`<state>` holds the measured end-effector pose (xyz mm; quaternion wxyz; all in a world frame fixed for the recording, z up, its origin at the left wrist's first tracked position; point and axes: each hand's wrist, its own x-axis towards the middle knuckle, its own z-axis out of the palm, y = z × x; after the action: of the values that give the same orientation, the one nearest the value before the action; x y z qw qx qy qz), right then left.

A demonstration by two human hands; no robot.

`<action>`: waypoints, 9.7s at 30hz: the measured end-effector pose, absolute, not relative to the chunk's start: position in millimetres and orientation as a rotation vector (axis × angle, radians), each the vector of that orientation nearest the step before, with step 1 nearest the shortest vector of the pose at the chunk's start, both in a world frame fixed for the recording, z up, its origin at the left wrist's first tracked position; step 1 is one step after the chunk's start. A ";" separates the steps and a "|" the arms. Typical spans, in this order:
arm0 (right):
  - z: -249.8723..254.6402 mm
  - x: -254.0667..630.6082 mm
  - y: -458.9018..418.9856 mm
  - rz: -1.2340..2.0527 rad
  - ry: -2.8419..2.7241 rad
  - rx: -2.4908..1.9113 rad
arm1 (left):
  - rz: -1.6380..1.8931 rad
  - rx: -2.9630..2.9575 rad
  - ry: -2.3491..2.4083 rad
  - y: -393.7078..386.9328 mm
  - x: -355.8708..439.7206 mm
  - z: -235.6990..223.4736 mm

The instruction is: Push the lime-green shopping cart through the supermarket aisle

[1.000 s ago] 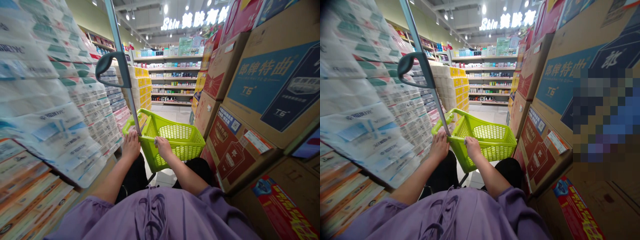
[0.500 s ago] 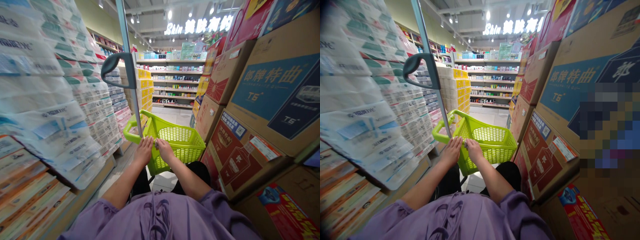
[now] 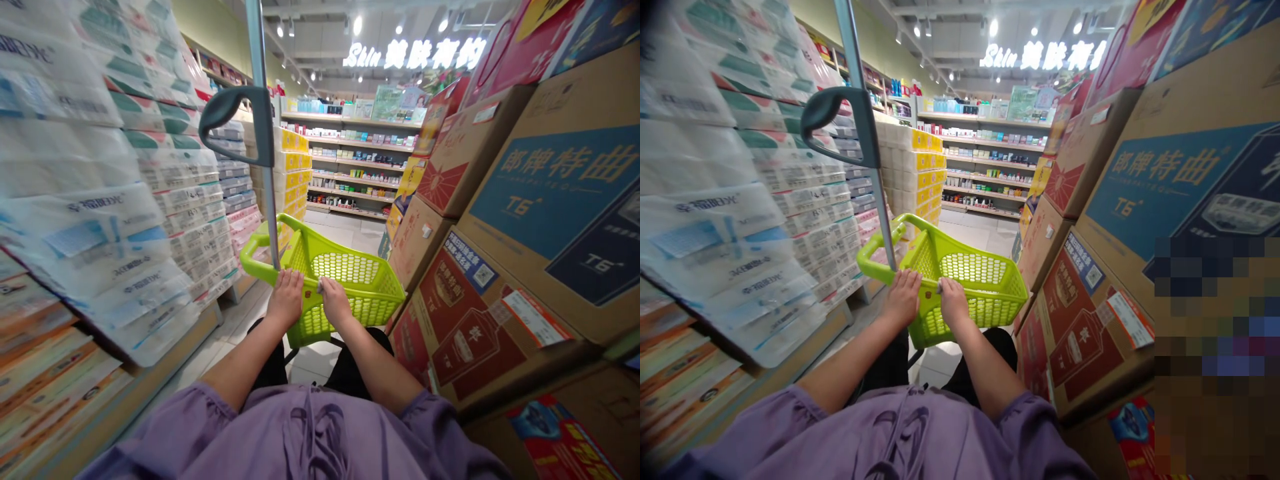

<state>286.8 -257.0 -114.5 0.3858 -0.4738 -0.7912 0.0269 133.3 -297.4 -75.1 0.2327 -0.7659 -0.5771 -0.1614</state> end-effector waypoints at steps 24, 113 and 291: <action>-111.7 301.8 -262.0 0.014 -2.001 -1.309 | -0.655 -2.193 -1.480 -298.9 132.3 -80.7; -154.7 350.1 -243.1 -0.048 -1.796 -1.490 | -0.648 -2.154 -1.527 -296.9 123.6 -75.9; -143.3 290.7 -263.2 0.066 -2.333 -1.585 | -0.081 -2.493 -1.725 -293.9 124.5 -157.4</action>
<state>290.7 -263.2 -143.3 0.1596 -0.5547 -0.8163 0.0232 124.5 -293.9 -157.4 0.0545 -0.8208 -0.5681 -0.0265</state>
